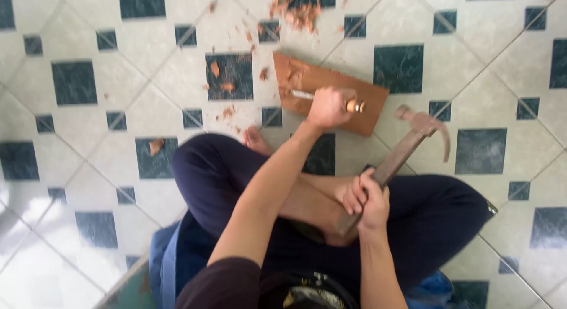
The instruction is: Carving a piece of wood using a hammer and chisel while sitting on the floor.
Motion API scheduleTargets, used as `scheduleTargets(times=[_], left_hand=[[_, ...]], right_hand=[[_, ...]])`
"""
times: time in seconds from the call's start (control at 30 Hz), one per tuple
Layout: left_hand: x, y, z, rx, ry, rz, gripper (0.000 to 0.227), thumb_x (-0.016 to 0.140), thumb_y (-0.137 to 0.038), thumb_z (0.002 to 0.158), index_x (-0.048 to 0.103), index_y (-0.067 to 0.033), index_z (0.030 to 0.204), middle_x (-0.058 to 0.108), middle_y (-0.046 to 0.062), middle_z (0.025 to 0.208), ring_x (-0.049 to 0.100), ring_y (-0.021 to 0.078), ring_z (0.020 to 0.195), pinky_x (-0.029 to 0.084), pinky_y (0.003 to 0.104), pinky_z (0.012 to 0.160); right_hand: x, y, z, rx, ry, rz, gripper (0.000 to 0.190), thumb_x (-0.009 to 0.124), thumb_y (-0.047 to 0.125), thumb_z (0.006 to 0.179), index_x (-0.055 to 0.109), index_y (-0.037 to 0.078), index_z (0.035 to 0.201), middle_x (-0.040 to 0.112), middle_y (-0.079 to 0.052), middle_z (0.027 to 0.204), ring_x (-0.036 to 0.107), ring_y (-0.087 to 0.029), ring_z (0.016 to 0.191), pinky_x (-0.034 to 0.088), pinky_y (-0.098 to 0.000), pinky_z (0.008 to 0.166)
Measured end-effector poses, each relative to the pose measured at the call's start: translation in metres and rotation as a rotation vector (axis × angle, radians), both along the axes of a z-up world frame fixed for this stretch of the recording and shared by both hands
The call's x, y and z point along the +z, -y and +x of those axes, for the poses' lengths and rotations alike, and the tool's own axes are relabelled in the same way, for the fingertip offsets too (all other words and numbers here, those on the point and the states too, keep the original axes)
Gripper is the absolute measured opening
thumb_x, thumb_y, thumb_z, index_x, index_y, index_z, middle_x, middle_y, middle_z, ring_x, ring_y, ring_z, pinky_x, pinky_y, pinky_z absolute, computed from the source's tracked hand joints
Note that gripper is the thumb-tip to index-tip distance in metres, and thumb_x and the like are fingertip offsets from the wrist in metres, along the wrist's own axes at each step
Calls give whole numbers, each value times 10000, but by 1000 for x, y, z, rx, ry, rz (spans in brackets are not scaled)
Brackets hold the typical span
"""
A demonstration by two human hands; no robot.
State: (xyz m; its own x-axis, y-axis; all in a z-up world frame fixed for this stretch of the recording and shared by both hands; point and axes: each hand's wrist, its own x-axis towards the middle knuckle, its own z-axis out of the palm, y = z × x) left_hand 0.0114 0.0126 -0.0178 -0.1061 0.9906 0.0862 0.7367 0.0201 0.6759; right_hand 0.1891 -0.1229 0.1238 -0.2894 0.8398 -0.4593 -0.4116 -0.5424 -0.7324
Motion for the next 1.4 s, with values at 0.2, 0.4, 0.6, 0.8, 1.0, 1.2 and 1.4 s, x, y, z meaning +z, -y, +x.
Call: scheduleTargets(times=[0.2,0.4,0.6,0.8,1.0,1.2,1.4], left_hand=[[-3,0,-4,40,-31,13,191,654,-334,639,496,-230,616,502,-13,526,637,296,564,546,422,549],[-1,-4,-5,70,23,62,203,651,-331,637,477,-227,616,470,-5,520,622,289,546,525,404,528],[3,1,-13,96,40,69,181,640,-308,642,480,-228,615,463,-14,513,607,287,526,523,392,527],[-3,6,-16,84,31,77,184,660,-313,630,503,-217,631,504,5,530,634,310,557,533,424,536],[4,7,-18,65,43,189,183,641,-257,680,471,-215,626,508,-29,532,539,226,499,424,388,479],[4,-6,-23,13,-3,259,208,643,-215,702,452,-201,624,536,-23,550,515,235,471,314,406,413],[1,4,-23,25,13,217,204,629,-196,719,439,-198,644,538,-37,555,497,212,468,350,385,411]], right_hand=[[-3,-9,8,46,-60,7,432,526,112,993,384,136,586,294,21,427,399,-124,246,336,-273,226],[8,-7,7,1,-88,53,420,479,177,1002,348,172,602,279,15,389,367,-117,245,309,-232,263],[15,-8,-6,105,-30,68,418,498,122,966,348,137,576,273,-29,350,386,-171,211,328,-282,249],[31,-7,-18,104,-48,40,424,514,110,968,367,137,571,273,9,384,382,-149,229,329,-262,265],[53,-11,2,-93,29,69,355,451,108,922,348,177,590,249,13,439,298,-135,280,257,-281,275],[58,-21,-28,129,142,-96,382,488,75,912,308,159,586,224,17,443,216,-107,289,208,-264,273],[40,-17,-26,99,41,-185,261,488,61,885,366,157,675,240,52,479,202,-77,297,191,-258,269]])
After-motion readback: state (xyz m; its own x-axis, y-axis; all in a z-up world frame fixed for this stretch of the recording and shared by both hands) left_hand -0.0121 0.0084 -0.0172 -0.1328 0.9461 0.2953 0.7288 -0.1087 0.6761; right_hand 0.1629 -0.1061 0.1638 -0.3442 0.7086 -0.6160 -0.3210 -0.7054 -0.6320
